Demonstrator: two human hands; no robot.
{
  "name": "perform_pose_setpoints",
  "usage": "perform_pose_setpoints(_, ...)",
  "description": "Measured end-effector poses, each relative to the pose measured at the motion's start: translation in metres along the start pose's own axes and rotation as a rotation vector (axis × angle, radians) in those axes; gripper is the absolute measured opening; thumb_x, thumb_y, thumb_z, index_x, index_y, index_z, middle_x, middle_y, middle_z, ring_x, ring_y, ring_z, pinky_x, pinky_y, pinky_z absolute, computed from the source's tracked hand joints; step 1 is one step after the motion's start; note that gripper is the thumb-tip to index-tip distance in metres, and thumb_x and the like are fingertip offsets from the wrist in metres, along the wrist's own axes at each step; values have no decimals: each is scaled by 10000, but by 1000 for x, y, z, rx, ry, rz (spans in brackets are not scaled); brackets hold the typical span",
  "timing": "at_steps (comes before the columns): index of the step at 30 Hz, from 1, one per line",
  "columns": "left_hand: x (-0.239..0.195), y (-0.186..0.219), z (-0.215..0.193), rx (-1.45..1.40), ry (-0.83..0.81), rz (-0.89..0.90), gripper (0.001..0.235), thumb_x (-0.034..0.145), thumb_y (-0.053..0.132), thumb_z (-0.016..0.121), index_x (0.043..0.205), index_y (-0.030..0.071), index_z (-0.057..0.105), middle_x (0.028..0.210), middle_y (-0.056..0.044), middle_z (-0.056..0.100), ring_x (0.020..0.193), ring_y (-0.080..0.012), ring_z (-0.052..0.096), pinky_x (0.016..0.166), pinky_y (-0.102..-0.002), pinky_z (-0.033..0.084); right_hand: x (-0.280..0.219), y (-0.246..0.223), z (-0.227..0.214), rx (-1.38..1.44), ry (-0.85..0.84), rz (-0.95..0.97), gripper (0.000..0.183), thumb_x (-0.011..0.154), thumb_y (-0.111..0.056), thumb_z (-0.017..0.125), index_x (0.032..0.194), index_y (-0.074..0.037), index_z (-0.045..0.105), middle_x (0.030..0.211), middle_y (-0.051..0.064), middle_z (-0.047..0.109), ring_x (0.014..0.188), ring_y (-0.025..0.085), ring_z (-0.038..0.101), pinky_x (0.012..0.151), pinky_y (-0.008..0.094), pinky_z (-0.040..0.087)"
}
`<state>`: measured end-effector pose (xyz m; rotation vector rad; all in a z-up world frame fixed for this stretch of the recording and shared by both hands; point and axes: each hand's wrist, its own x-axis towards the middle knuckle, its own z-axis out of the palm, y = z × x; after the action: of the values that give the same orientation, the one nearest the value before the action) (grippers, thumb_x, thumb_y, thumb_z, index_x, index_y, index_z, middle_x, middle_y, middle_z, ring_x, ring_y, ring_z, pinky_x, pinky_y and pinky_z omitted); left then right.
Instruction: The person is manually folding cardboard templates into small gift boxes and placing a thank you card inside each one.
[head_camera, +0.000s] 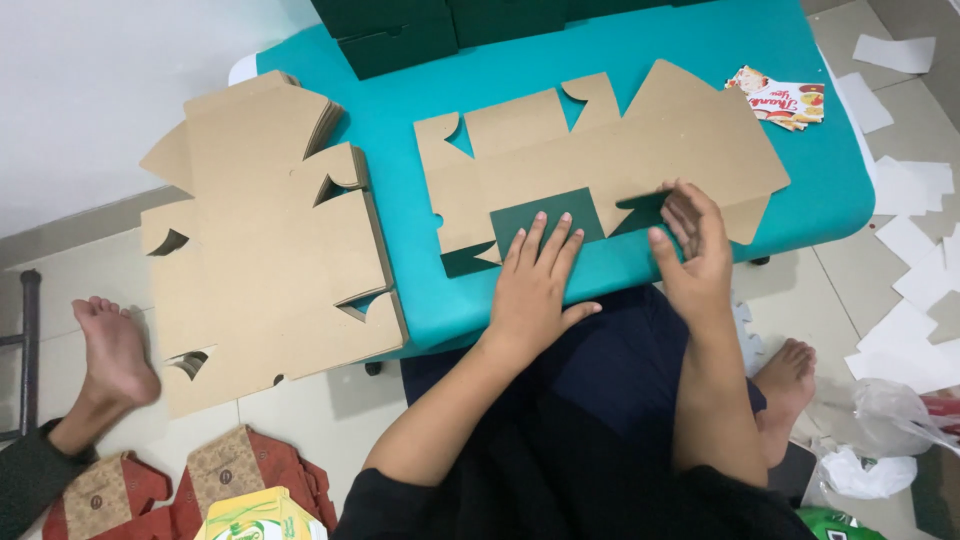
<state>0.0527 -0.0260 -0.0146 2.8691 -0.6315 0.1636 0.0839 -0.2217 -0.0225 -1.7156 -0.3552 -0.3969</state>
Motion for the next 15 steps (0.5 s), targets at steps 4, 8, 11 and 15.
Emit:
perform_pose_setpoints(4, 6, 12, 10, 3, 4, -33, 898, 792, 641, 589, 1439, 79, 319, 1507, -169, 277, 1412, -393, 220, 1166, -537, 128, 2, -16, 18, -248, 14, -66, 524, 930, 81, 546, 1392, 107, 302, 1337, 307, 424, 1238, 488, 415, 1014, 539, 400)
perform_pose_setpoints(8, 17, 26, 9, 18, 67, -56, 1014, 788, 581, 663, 1507, 65, 170, 1540, -219, 171, 1420, -457, 141, 1138, -610, 92, -1, -10, 28, -778, -37, -252, 283, 944, -46, 581, 1213, 40, 602, 1211, 201, 572, 1195, 379, 526, 1008, 434, 435)
perform_pose_setpoints(11, 28, 26, 19, 81, -2, 18, 1139, 727, 533, 771, 1524, 74, 100, 1577, -181, 96, 1449, -399, 78, 1153, -600, 50, 2, -22, 31, -899, -95, -242, 253, 944, -35, 560, 1163, 68, 636, 1175, 222, 614, 1189, 366, 543, 1018, 400, 436)
perform_pose_setpoints(15, 31, 24, 28, 177, -65, 70, 1152, 733, 522, 786, 1528, 87, 74, 1586, -104, 116, 1464, -301, 99, 1172, -572, 66, -7, -19, 29, -1128, -200, -142, 351, 992, -147, 501, 1298, -5, 597, 1327, 135, 591, 1307, 244, 487, 1166, 499, 148)
